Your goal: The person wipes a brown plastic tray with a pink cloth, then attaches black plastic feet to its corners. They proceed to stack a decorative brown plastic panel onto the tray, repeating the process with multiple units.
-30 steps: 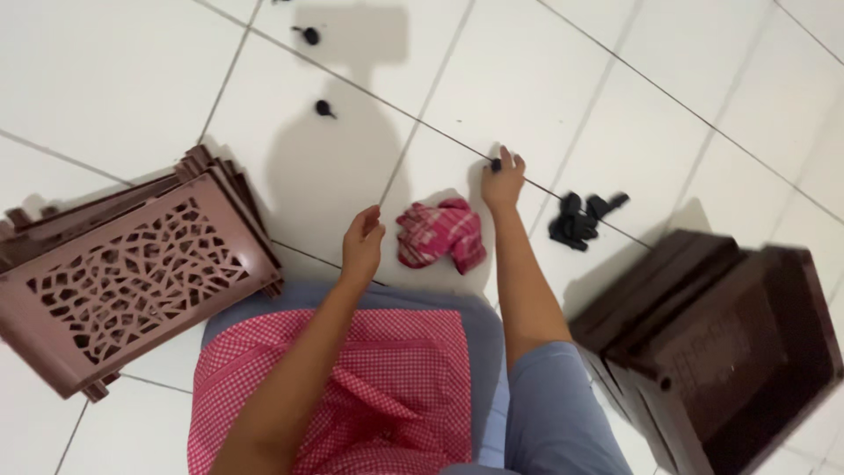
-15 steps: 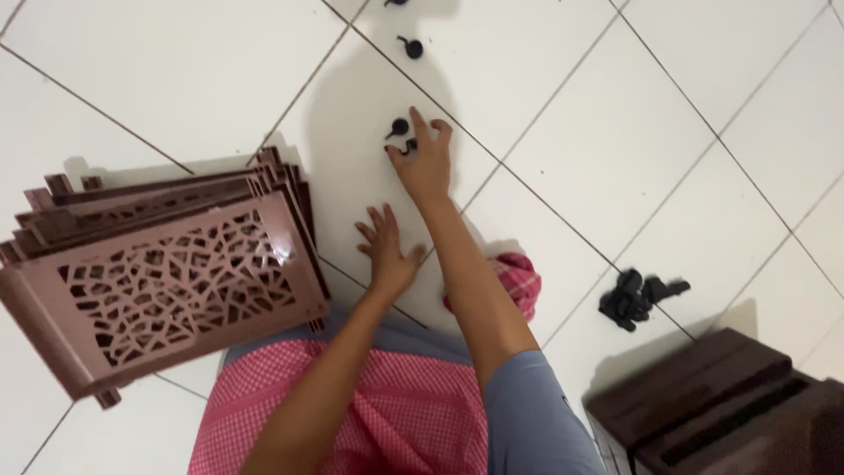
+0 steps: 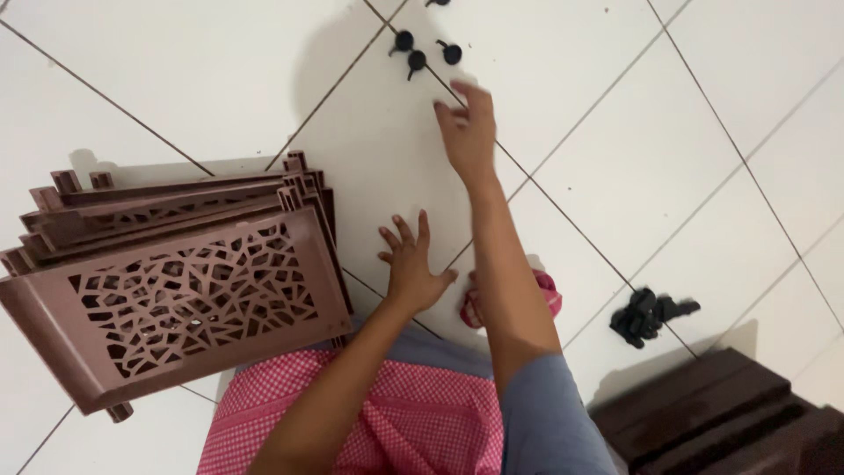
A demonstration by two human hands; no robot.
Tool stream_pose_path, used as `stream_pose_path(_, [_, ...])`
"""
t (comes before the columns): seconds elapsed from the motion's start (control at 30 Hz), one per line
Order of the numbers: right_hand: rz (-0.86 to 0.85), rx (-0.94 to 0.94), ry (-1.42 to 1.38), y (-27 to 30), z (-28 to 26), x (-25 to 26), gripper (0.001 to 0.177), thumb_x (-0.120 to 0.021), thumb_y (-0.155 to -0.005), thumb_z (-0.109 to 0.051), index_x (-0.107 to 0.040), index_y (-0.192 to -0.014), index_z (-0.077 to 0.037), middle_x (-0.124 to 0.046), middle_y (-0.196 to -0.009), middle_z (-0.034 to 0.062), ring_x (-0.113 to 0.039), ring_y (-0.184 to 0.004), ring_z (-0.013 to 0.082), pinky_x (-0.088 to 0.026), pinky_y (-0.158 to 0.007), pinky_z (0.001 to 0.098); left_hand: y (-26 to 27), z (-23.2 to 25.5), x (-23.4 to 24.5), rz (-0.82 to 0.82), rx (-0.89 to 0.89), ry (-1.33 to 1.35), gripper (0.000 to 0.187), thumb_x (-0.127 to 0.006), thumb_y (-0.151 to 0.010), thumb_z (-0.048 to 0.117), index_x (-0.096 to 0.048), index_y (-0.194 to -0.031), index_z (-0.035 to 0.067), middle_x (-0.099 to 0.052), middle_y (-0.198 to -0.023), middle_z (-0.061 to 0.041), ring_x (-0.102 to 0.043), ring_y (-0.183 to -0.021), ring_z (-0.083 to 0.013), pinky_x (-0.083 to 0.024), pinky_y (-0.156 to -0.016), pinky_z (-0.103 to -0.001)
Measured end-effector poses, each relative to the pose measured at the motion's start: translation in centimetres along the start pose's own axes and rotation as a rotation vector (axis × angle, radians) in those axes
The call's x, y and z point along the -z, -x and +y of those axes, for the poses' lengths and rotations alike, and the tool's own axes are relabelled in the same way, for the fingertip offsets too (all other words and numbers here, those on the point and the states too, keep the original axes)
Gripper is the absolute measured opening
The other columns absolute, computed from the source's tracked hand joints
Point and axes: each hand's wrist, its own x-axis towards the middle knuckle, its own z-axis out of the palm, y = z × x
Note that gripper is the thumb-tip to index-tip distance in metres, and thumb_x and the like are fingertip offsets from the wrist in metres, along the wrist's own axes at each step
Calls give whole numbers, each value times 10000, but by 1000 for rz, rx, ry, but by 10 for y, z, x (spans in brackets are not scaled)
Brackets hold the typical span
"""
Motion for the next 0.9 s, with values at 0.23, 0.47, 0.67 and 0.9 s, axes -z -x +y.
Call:
stream_pose_path(0.23, [-257, -379, 820, 176, 13, 172, 827, -902, -672, -505, -626, -1401, -230, -461, -1491, 218, -436, -1327, 414, -334, -1018, 641, -13, -29, -39, 165, -44, -136, 930, -722, -920, 470, -201, -1596, 98, 94, -1642, -342, 116, -1503, -580, -49, -1120, -797])
stream_pose_path(0.47, [133, -28, 438, 280, 117, 193, 608, -860, -658, -190, -679, -1236, -133, -608, -1268, 202, -547, -1242, 406, -494, -1061, 465, 10, -38, -156, 18, -388, 186, 651, -519, -1007, 372, -373, -1546, 37, -323, -1597, -316, -258, -1492, -482, -244, -1233, -495])
stream_pose_path(0.67, [305, -168, 216, 336, 61, 262, 486, -800, -736, -93, -652, -1199, -107, -667, -1100, 138, -701, -931, 265, -583, -818, 356, 84, 25, -154, -88, -430, 421, 566, -335, -1081, 397, -531, -1434, -1, -570, -1452, -248, -495, -1384, -369, -346, -1184, -418])
stream_pose_path(0.9, [349, -244, 384, 472, 58, 369, 513, -805, -718, -79, -658, -1209, -74, -636, -1098, 164, -675, -940, 308, -566, -828, 387, 166, 82, -184, -226, -527, 332, 647, -317, -1074, 468, -521, -1446, -21, -511, -1506, -237, -430, -1437, -349, -296, -1197, -399])
